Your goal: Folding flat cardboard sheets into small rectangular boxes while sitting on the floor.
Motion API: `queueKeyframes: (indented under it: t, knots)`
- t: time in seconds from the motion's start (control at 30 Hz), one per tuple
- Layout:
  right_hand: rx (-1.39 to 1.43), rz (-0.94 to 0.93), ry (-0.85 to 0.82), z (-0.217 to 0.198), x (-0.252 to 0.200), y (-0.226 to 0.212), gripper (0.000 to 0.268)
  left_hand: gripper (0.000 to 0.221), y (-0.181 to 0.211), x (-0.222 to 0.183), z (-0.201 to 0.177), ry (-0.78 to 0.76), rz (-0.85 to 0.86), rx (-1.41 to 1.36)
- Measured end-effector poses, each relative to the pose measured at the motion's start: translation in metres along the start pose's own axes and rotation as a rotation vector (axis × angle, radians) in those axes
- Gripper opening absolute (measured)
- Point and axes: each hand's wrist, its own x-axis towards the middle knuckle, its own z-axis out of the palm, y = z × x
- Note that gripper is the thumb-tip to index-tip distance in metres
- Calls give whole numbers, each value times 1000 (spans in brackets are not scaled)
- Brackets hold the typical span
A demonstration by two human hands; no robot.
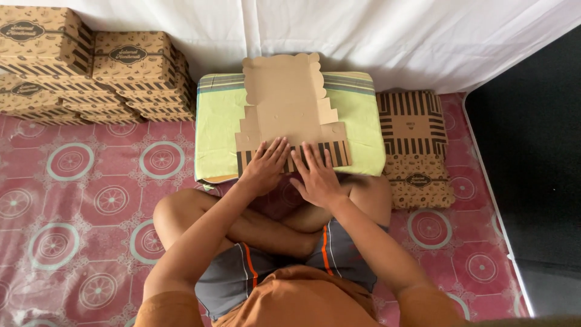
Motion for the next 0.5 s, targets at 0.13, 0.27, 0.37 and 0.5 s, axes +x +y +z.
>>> queueKeyframes:
  t: [0.13, 0.27, 0.37, 0.5]
  knots:
    - [-72, -38, 217, 18, 1, 5, 65, 78, -4, 1, 13, 46, 64, -81]
    - [-33, -32, 250, 13, 5, 2, 74, 77, -4, 4, 13, -39, 66, -117]
    - [-115, -81, 293, 39, 12, 1, 73, 74, -5, 3, 6, -71, 79, -114]
    - [-67, -51, 237, 27, 8, 0, 72, 75, -7, 3, 5, -86, 82, -93]
